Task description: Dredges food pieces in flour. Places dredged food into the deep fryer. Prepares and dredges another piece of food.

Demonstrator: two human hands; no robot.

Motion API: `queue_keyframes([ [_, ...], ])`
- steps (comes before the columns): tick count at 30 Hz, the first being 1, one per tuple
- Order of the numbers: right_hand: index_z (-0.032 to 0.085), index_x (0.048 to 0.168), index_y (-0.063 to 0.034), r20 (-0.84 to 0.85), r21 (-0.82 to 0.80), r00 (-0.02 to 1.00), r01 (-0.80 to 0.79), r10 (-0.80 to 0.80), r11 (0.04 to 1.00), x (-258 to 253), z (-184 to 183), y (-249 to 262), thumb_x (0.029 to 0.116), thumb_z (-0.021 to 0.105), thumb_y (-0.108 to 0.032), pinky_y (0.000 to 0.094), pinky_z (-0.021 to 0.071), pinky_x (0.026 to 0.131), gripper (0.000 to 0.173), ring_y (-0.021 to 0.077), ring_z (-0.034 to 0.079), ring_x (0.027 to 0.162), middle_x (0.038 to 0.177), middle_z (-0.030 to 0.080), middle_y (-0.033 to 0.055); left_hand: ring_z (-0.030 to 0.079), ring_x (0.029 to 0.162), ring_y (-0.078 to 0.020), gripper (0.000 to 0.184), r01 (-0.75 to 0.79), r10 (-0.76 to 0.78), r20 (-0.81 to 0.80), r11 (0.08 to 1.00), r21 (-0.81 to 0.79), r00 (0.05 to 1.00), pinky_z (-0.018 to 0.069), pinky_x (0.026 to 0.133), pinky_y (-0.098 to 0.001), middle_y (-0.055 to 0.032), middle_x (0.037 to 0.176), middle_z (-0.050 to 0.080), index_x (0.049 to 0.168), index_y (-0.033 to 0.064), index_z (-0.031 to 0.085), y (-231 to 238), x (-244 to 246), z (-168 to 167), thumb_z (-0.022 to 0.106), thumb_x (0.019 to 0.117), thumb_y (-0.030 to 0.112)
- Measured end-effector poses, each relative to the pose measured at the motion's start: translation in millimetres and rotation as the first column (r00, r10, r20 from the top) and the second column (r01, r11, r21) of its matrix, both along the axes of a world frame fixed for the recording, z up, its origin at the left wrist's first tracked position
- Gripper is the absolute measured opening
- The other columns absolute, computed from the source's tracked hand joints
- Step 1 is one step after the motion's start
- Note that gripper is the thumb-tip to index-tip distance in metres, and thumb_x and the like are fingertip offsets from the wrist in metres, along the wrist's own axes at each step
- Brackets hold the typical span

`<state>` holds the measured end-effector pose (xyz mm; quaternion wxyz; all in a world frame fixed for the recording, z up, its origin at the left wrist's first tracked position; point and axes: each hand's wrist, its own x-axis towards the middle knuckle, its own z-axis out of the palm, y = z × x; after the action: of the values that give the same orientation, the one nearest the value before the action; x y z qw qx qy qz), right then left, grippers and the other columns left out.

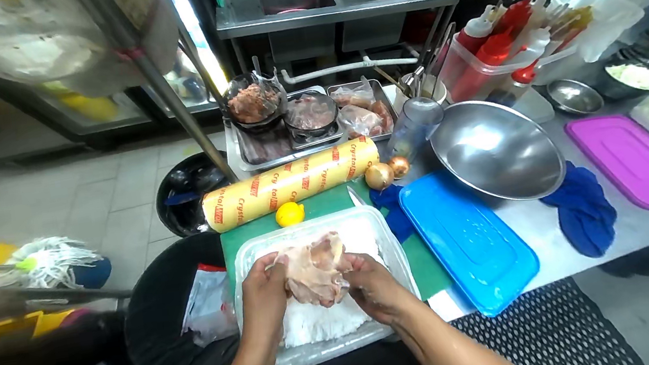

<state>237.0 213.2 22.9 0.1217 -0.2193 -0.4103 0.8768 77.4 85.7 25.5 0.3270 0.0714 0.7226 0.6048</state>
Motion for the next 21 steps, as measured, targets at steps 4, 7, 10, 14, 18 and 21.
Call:
queue_keyframes([
  [4,0.067,0.107,-0.0010,0.341,0.256,0.915,-0.313,0.217,0.915,4.4,2.0,20.2,0.0987,0.056,-0.006,0.0350,0.0589,0.081,0.014,0.0139,0.068,0.085,0.094,0.071,0.0058,0.067,0.061,-0.0162,0.024,0.103,-0.143,-0.201,0.974,-0.201,0.969,0.0591,0.059,-0.0338,-0.0063,0.076,0.070,0.123,0.0001,0.063,-10.6,-14.5,0.6,0.059,0.0995,0.006],
  [7,0.067,0.133,-0.0121,0.825,0.453,0.565,-0.674,0.012,0.584,0.5,11.2,21.9,0.0959,0.061,-0.032,0.0509,0.0552,0.096,0.043,0.0246,0.070,0.107,0.116,0.074,0.0091,0.073,0.069,-0.0144,0.026,0.208,-0.298,-0.282,0.929,-0.307,0.912,0.0649,0.064,-0.0341,-0.0016,0.089,0.074,0.124,0.0062,0.064,-24.1,-12.7,6.2,0.061,0.0993,0.014],
  [10,0.069,0.132,-0.0157,0.802,0.596,0.539,-0.682,-0.259,0.424,-4.1,36.1,13.8,0.0955,0.061,-0.038,0.0518,0.0503,0.104,0.044,0.0267,0.064,0.120,0.125,0.070,0.0077,0.069,0.071,-0.0097,0.030,0.114,-0.293,-0.521,0.931,-0.347,0.802,0.0619,0.065,-0.0335,0.0019,0.093,0.072,0.121,0.0107,0.069,-41.8,-13.1,3.3,0.058,0.0982,0.028],
  [14,0.070,0.126,-0.0129,0.769,0.632,0.626,-0.715,-0.129,0.298,-24.7,42.3,-16.4,0.0941,0.063,-0.042,0.0512,0.0536,0.100,0.044,0.0277,0.067,0.115,0.120,0.071,0.0103,0.070,0.091,-0.0161,0.036,0.059,-0.328,-0.764,0.932,-0.357,0.556,0.0597,0.078,-0.0416,-0.0027,0.100,0.072,0.112,0.0104,0.073,-52.2,-20.6,-15.5,0.051,0.0990,0.037],
  [18,0.056,0.140,0.0009,0.896,0.443,0.437,-0.893,-0.078,0.082,-56.5,14.0,-41.5,0.0923,0.067,-0.041,0.0618,0.0500,0.101,0.064,0.0447,0.056,0.127,0.140,0.056,0.0275,0.068,0.109,-0.0253,0.039,0.064,-0.342,-0.826,0.934,-0.352,0.449,0.0559,0.094,-0.0472,-0.0084,0.114,0.072,0.110,0.0094,0.074,-50.9,-24.9,-31.9,0.049,0.0998,0.036],
  [21,0.059,0.133,0.0071,0.911,0.388,0.393,-0.920,-0.128,-0.062,-66.4,-0.2,-52.6,0.0923,0.067,-0.027,0.0677,0.0511,0.092,0.054,0.0527,0.058,0.121,0.134,0.057,0.0349,0.068,0.107,-0.0254,0.038,0.051,-0.294,-0.856,0.952,-0.302,0.425,0.0561,0.093,-0.0455,-0.0093,0.111,0.072,0.109,0.0078,0.074,-51.8,-24.0,-39.0,0.049,0.1001,0.034],
])
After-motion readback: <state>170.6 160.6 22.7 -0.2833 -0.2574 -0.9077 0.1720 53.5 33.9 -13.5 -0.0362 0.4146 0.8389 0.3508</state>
